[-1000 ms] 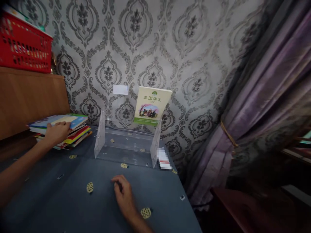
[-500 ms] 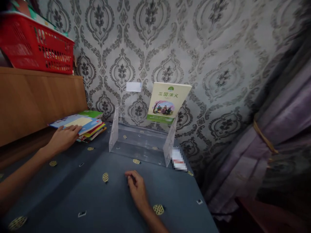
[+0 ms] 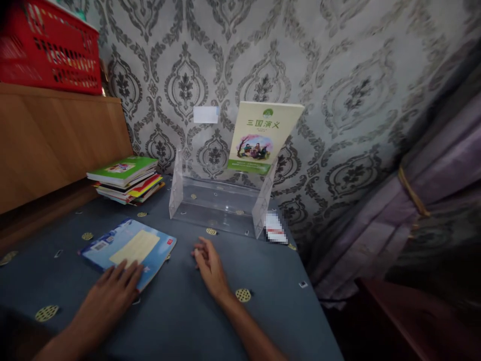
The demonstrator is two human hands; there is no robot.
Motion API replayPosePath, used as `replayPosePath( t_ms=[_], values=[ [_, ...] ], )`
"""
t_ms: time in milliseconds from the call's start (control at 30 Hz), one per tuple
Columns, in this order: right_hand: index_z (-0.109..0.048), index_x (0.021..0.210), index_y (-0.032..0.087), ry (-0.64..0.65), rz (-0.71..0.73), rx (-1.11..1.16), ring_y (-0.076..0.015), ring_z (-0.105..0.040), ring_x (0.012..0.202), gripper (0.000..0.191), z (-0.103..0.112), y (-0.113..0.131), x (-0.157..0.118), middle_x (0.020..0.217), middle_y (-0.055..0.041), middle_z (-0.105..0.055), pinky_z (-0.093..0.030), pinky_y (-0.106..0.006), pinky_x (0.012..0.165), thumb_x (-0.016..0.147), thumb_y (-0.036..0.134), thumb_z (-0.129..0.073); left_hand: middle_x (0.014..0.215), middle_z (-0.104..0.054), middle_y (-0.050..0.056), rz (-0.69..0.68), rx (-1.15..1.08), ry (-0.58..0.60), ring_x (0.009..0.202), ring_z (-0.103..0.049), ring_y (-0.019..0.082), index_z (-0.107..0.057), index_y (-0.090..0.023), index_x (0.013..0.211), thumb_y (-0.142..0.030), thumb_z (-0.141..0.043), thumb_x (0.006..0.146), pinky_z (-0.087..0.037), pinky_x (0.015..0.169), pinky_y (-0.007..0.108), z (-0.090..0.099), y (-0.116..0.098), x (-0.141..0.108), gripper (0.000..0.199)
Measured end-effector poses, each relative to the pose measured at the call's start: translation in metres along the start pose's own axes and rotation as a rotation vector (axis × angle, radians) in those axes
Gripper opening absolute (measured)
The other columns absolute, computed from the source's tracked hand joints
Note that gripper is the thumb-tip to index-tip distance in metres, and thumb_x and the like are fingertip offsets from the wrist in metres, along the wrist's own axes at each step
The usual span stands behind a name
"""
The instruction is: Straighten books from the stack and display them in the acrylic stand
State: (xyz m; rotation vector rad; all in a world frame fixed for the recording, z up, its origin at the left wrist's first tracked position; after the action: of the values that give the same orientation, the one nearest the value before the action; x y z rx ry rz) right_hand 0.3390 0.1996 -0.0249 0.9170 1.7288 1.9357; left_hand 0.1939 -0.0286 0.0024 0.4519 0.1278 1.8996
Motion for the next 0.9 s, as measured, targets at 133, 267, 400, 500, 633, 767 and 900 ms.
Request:
replayPosePath(
  t_ms=[133,267,400,500,633,767,900],
  values=[
    [-0.056,0.126,0.022,0.008,-0.013,-0.023,-0.0230,-0.067,0.100,0.047,0.000,0.002,-0.001,0.116,-0.0122,-0.065,-0.058,-0.031,0.068,0.090,0.052,-0.057,0.133,-0.066,0.012,-0.038,-0.204,0.080,0.124,-0.061,0.034,-0.067,-0.025,0.128,-0.036,-0.056,0.094,-0.054,0.094,0.046,0.004,-0.017,-0.003,0.038],
    [-0.060,0.123,0.021,0.047,0.001,-0.103,-0.0226,-0.066,0.102,0.042,-0.001,0.006,-0.003,0.116,-0.0115,-0.065,-0.057,-0.030,0.070,0.092,0.049,-0.053,0.128,-0.069,0.008,0.045,-0.406,0.083,0.116,-0.065,0.027,-0.063,-0.025,0.130,-0.045,-0.044,0.097,-0.052,0.099,0.041,0.009,0.032,0.023,0.043],
    [-0.062,0.119,0.019,0.050,0.046,-0.222,-0.0211,-0.066,0.099,0.034,-0.003,0.011,-0.006,0.112,-0.0099,-0.068,-0.056,-0.032,0.076,0.094,0.040,-0.051,0.144,-0.051,0.026,0.341,-0.212,0.081,0.127,-0.054,0.042,-0.053,-0.007,0.139,-0.045,-0.034,0.094,-0.046,0.101,0.056,-0.014,0.091,0.044,0.062],
    [-0.062,0.118,0.019,0.046,0.090,-0.304,-0.0195,-0.065,0.098,0.029,-0.004,0.018,-0.008,0.109,-0.0091,-0.068,-0.054,-0.032,0.082,0.095,0.032,-0.051,0.126,-0.061,0.025,0.376,-0.269,0.161,0.114,-0.061,0.039,-0.054,-0.007,0.137,-0.052,-0.026,0.093,-0.048,0.098,0.052,-0.036,0.109,0.046,0.070],
    [-0.062,0.117,0.018,0.045,0.180,-0.419,-0.0189,-0.064,0.098,0.026,-0.001,0.028,-0.009,0.111,-0.0093,-0.066,-0.052,-0.034,0.088,0.095,0.025,-0.050,0.108,-0.066,0.018,0.332,-0.270,0.124,0.102,-0.063,0.039,-0.057,-0.016,0.133,-0.060,-0.023,0.092,-0.049,0.095,0.053,-0.044,0.104,0.041,0.069],
    [-0.060,0.119,0.018,0.060,0.342,-0.541,-0.0213,-0.057,0.119,0.026,0.003,0.040,-0.013,0.120,-0.0107,-0.064,-0.045,-0.039,0.105,0.096,0.022,-0.050,0.097,-0.061,0.017,0.276,-0.305,0.155,0.096,-0.063,0.037,-0.057,-0.012,0.135,-0.060,-0.028,0.092,-0.050,0.091,0.051,-0.031,0.076,0.048,0.070],
    [-0.057,0.126,0.017,0.157,0.442,-0.691,-0.0229,-0.054,0.124,0.031,0.000,0.054,-0.019,0.126,-0.0130,-0.062,-0.042,-0.043,0.108,0.097,0.021,-0.049,0.103,-0.056,0.016,0.182,-0.291,0.166,0.099,-0.062,0.034,-0.058,-0.012,0.134,-0.054,-0.035,0.093,-0.051,0.087,0.046,-0.010,0.028,0.070,0.063]
  ],
)
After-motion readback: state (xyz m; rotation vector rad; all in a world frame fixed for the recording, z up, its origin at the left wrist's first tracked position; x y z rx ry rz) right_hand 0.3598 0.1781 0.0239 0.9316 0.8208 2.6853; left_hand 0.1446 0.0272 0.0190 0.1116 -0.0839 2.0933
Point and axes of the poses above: each hand's wrist, its own x-axis towards the middle knuckle, its own z-axis out of the back of the hand, y = z × x, the point moved 1 cm from there along x, towards the middle knuckle
